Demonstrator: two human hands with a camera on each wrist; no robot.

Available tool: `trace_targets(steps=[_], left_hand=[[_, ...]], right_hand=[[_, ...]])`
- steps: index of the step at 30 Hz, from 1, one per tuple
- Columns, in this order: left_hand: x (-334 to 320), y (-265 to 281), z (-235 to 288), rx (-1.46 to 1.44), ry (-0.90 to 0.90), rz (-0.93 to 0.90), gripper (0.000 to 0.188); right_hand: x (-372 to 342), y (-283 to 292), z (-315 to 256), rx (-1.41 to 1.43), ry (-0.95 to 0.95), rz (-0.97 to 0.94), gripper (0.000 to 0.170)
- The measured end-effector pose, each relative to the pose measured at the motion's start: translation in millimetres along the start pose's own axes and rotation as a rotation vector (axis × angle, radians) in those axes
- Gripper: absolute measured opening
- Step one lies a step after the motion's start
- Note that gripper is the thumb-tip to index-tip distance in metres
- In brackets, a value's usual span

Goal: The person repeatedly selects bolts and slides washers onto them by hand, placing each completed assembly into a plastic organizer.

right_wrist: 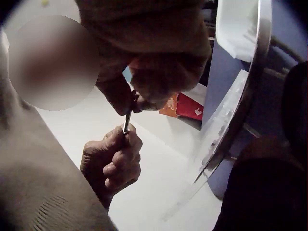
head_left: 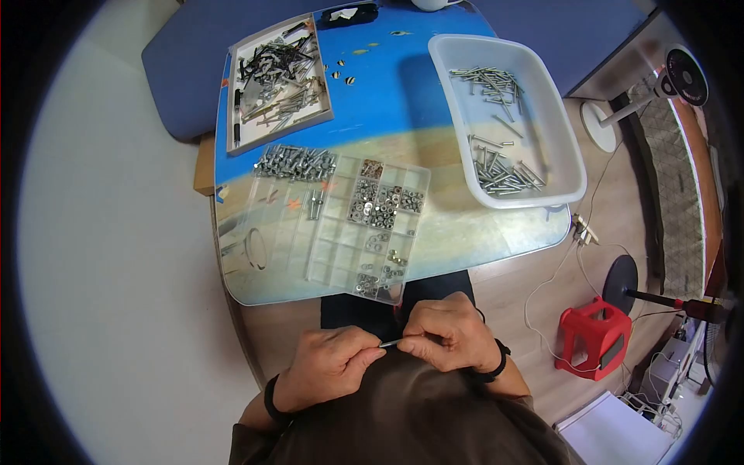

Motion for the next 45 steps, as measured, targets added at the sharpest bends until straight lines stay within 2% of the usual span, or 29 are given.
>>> trace_targets(steps=[3,6,8,9,11,12,13,15,17,19,20,22,23,25,30,33,37,38,40,43,45], left_hand=[[0,-1,0,0.037,-0.017,0.001,0.014],[-1,1,1,0.039,-0.008,-0.005,0.013],[-1,0,0,0.019,-0.021,0.015,0.011],[-2,0,0,0.018,-0.022,0.016,0.011],[-1,0,1,0.051,-0.021,-0.002,0.012],[-1,1,1,0.051,-0.021,0.002,0.012],[-2,0,1,0.043,-0.021,0.0,0.011],[-3,0,1,0.034,-0.019,0.0,0.011],[-2,0,1,0.041,-0.034,0.012,0.011],[-1,1,1,0.042,-0.043,0.018,0.011],[-1,2,2,0.044,-0.048,0.019,0.011],[0,2,4,0.047,-0.045,0.017,0.011],[0,2,4,0.05,-0.05,0.009,0.012],[1,3,3,0.052,-0.059,0.019,0.012],[1,3,0,0.035,-0.061,0.007,0.013],[3,5,-1,0.05,-0.082,0.022,0.014],[3,6,-1,0.049,-0.075,0.018,0.014],[4,6,-1,0.05,-0.08,0.029,0.014],[4,7,-3,0.044,-0.08,0.028,0.015],[3,8,-4,0.036,-0.076,0.026,0.015],[3,7,-4,0.029,-0.077,0.022,0.015]], right_hand=[[0,-2,4,-0.071,0.002,-0.053,0.029],[1,-1,-2,0.021,-0.017,0.019,0.029],[-8,-2,7,-0.028,-0.015,-0.13,0.031],[-6,-4,7,-0.029,-0.015,-0.13,0.031],[2,-5,2,-0.015,0.035,0.02,0.032],[2,-4,-2,0.028,0.004,0.025,0.032],[1,-2,-2,0.03,0.005,0.021,0.032],[-4,-2,1,-0.043,-0.026,-0.127,0.034],[1,-5,4,-0.045,0.026,-0.13,0.033],[9,-6,-5,0.016,0.056,0.06,0.036],[6,-5,-4,0.02,0.057,0.054,0.036],[-1,-3,2,-0.061,-0.012,-0.12,0.036],[0,-5,4,-0.059,-0.012,-0.125,0.036],[5,-5,5,-0.025,0.026,-0.02,0.035],[4,-4,0,0.007,-0.118,-0.099,0.029],[15,-5,-5,0.002,-0.059,0.026,0.026],[9,-3,9,-0.037,0.001,-0.137,0.023],[11,-4,7,-0.039,-0.001,-0.139,0.023],[19,-5,-1,0.022,0.003,-0.008,0.023],[14,-5,-2,-0.003,-0.104,-0.11,0.028],[15,-9,6,-0.026,-0.055,-0.073,0.027]])
Point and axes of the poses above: each hand's wrist, its own x-axis towards the middle knuckle, its own y-axis out of the back of the hand, z = x × y, the point moved 2 cm from there along x, towards the middle knuckle, and after that the axes turned 4 degrees about y, right-handed, at the moved point
